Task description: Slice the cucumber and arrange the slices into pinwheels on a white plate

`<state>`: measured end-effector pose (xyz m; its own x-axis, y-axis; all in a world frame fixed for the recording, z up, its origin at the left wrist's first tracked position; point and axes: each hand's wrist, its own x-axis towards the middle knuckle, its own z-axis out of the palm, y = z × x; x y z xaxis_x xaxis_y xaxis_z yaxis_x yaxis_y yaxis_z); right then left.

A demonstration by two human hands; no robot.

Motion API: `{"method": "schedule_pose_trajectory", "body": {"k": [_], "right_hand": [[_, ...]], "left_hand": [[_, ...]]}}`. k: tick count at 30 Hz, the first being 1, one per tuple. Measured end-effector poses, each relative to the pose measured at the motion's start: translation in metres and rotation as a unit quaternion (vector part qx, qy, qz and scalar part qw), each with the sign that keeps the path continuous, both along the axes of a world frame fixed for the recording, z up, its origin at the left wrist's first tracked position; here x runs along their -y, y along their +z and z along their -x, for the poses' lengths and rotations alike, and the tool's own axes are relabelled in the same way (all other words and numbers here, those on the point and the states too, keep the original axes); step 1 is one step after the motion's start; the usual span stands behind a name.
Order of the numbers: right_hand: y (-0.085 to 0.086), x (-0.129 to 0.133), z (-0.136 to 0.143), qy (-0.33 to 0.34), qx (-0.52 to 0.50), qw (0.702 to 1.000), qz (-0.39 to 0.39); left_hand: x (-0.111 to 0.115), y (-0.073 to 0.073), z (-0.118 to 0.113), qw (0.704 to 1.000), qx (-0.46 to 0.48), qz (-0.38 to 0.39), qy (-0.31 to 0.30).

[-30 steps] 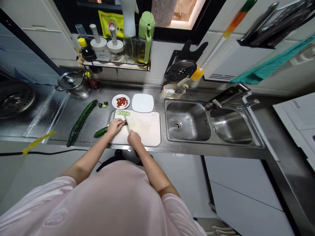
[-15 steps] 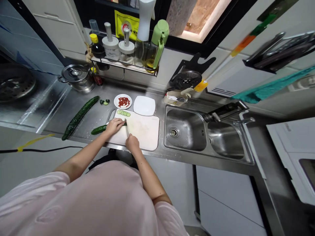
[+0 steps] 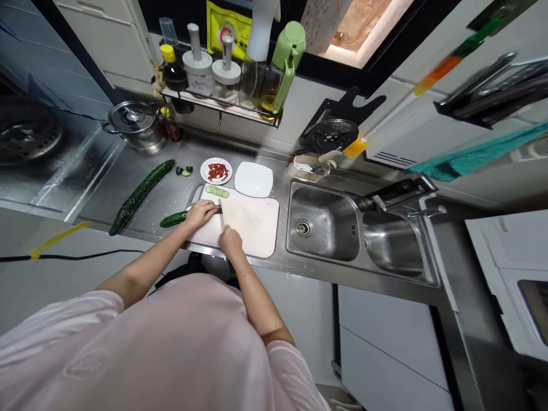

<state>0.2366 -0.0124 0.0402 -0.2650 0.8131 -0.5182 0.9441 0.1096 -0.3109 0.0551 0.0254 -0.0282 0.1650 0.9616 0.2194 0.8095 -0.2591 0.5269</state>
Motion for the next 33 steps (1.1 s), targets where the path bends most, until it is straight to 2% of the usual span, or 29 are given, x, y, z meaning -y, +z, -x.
{"method": "schedule_pose_trajectory", "body": {"k": [6, 18, 27, 33], "right_hand": [[0.001, 0.006, -0.004, 0.001, 0.007, 1.0, 0.014], [-0.002, -0.015, 0.013, -0.003, -0.002, 1.0, 0.001], [-0.002, 0.003, -0.001, 0.006, 0.012, 1.0, 0.017], [-0.006, -0.006, 0.007, 0.002, 0.014, 1.0, 0.016]], "left_hand": [[0.0, 0.0, -0.001, 1.0, -0.004, -0.003, 0.006], [0.0, 0.0, -0.001, 1.0, -0.009, 0.001, 0.004], [0.001, 0.001, -0.001, 1.0, -0.006, -0.005, 0.003], [0.001, 0.001, -0.002, 1.0, -0.006, 0.0, 0.002]]}}
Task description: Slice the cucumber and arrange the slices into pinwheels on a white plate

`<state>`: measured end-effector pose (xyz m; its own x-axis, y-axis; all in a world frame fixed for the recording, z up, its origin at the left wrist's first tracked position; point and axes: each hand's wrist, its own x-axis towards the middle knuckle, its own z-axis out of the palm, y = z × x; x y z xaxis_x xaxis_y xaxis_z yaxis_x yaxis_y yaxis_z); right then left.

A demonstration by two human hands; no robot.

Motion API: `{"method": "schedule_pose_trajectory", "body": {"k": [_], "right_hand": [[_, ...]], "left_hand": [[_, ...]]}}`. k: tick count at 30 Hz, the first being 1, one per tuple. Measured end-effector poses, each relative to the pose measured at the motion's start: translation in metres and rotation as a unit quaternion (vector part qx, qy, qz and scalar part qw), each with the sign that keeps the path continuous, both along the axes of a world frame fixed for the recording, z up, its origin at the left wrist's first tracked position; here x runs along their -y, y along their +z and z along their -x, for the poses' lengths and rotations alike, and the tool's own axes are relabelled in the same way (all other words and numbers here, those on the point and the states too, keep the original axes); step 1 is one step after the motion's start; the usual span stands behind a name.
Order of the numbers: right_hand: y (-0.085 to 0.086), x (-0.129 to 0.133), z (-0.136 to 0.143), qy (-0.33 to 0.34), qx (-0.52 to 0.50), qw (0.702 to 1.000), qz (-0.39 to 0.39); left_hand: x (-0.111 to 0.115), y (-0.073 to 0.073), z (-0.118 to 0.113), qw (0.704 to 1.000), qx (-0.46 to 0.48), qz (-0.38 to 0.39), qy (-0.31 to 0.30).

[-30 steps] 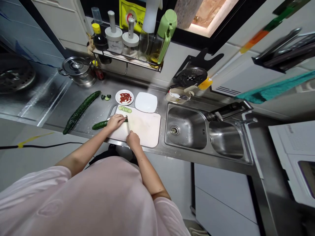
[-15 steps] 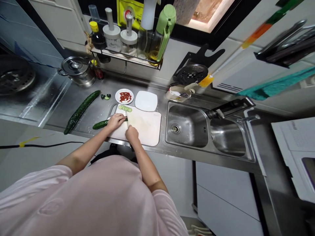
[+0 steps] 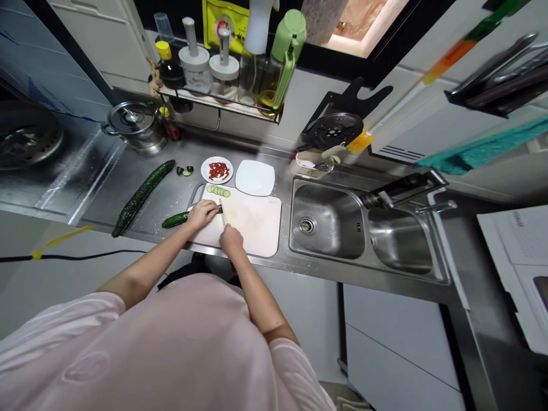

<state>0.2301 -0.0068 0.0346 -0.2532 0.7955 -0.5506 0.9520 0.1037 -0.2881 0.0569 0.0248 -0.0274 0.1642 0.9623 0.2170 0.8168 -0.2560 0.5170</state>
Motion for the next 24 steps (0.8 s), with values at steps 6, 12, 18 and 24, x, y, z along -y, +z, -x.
{"method": "schedule_pose_trajectory", "body": {"k": [6, 12, 18, 24], "right_hand": [[-0.005, -0.015, 0.011, -0.008, -0.02, 1.0, -0.022], [-0.005, -0.011, 0.008, -0.008, -0.017, 0.999, -0.03], [-0.001, 0.008, -0.006, 0.0, 0.0, 1.0, -0.007], [-0.001, 0.004, 0.0, -0.009, 0.002, 1.0, 0.008]], "left_hand": [[0.0, 0.0, 0.0, 1.0, 0.004, -0.001, -0.002], [0.0, 0.0, 0.0, 1.0, 0.003, 0.002, 0.002], [0.001, -0.001, -0.001, 1.0, 0.01, -0.001, 0.003], [0.001, 0.0, -0.001, 1.0, 0.011, 0.005, 0.01]]}}
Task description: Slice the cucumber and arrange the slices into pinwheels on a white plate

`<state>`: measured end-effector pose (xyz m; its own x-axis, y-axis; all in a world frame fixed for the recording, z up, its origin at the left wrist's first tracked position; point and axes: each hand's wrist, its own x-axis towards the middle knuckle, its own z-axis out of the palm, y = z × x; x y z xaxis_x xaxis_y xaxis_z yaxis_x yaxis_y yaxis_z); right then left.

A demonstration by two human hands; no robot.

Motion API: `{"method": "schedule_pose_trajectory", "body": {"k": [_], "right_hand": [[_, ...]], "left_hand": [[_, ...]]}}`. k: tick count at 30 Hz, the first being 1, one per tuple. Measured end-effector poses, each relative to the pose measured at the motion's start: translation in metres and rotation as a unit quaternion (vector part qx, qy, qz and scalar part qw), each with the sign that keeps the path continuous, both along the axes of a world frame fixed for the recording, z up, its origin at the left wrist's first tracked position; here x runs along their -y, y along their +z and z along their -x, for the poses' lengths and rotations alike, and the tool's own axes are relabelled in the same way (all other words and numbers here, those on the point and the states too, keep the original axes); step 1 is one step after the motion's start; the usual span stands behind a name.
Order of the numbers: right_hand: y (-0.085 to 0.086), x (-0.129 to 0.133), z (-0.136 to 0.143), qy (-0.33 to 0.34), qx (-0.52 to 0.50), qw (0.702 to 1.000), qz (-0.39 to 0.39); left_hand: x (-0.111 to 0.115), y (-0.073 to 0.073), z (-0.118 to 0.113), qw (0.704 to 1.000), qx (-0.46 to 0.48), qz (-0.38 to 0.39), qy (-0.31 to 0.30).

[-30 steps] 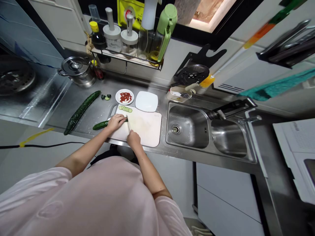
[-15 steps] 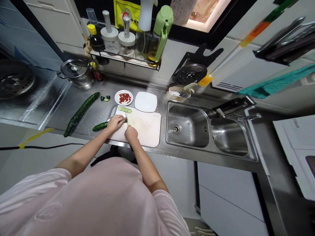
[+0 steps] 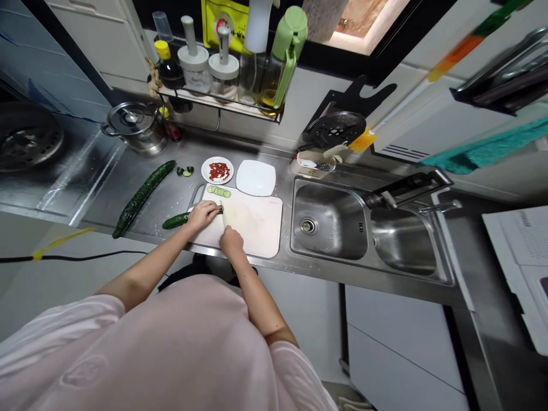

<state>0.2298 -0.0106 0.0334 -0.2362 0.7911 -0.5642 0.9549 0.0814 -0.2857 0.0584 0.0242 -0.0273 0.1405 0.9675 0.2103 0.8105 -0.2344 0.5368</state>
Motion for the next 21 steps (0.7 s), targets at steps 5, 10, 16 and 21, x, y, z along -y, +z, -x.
{"method": "schedule_pose_trajectory", "body": {"k": [5, 10, 16, 21], "right_hand": [[-0.004, -0.011, 0.009, 0.0, -0.009, 1.0, -0.014], [-0.007, -0.014, 0.01, 0.001, -0.015, 1.0, -0.021], [-0.008, 0.001, 0.0, 0.002, -0.004, 1.0, -0.015], [-0.01, 0.002, 0.001, 0.002, -0.001, 1.0, -0.014]], "left_hand": [[0.0, 0.0, 0.001, 1.0, -0.005, -0.004, -0.007], [-0.001, -0.002, 0.001, 1.0, -0.004, -0.008, -0.005], [0.0, -0.002, 0.001, 1.0, -0.001, -0.007, -0.006], [0.001, -0.001, 0.0, 1.0, -0.001, -0.011, -0.006]]}}
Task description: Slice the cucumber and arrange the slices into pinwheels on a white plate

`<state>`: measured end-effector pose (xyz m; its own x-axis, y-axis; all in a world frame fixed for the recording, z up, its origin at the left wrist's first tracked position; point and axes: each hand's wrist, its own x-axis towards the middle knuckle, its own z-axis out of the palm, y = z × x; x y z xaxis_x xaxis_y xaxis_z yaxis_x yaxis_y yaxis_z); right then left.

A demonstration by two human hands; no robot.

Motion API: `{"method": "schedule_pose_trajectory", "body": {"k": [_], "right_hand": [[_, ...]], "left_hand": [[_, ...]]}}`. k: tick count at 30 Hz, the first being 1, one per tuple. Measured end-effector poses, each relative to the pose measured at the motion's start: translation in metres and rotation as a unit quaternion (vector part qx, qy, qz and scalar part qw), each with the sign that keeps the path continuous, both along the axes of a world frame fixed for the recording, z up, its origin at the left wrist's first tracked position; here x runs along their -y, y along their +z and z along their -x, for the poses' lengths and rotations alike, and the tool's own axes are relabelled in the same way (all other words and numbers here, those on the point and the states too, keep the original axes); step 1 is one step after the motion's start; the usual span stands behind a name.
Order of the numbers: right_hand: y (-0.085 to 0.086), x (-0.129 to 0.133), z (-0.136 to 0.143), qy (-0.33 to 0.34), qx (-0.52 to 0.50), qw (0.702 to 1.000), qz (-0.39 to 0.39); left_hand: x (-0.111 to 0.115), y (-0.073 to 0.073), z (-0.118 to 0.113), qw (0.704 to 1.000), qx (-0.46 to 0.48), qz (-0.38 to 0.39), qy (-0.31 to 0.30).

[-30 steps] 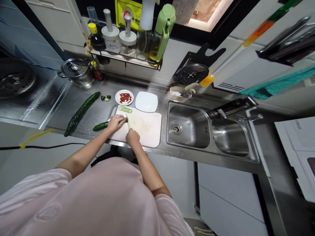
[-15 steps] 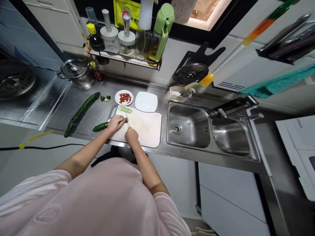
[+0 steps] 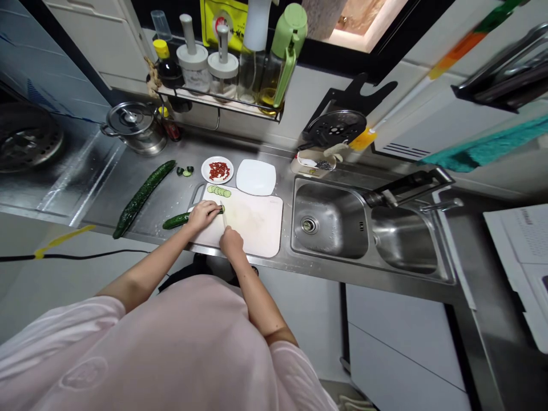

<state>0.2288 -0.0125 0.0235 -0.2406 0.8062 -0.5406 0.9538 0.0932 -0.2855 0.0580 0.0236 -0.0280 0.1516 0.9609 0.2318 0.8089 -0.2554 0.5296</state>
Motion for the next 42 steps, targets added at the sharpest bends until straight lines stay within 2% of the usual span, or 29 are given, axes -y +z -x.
{"method": "schedule_pose_trajectory", "body": {"k": [16, 27, 37, 42], "right_hand": [[0.0, -0.014, 0.009, -0.012, -0.012, 1.0, 0.008], [-0.006, 0.015, -0.007, -0.006, 0.008, 1.0, -0.002], [-0.007, -0.015, 0.013, -0.02, -0.007, 1.0, 0.005], [-0.007, -0.017, 0.014, -0.014, -0.011, 1.0, 0.0]], "left_hand": [[0.0, -0.004, 0.001, 1.0, -0.007, 0.003, 0.003], [0.0, -0.005, 0.0, 1.0, -0.003, -0.008, 0.004], [0.0, -0.003, 0.0, 1.0, -0.002, -0.001, 0.008], [-0.001, -0.003, 0.0, 1.0, -0.005, 0.005, 0.007]]}}
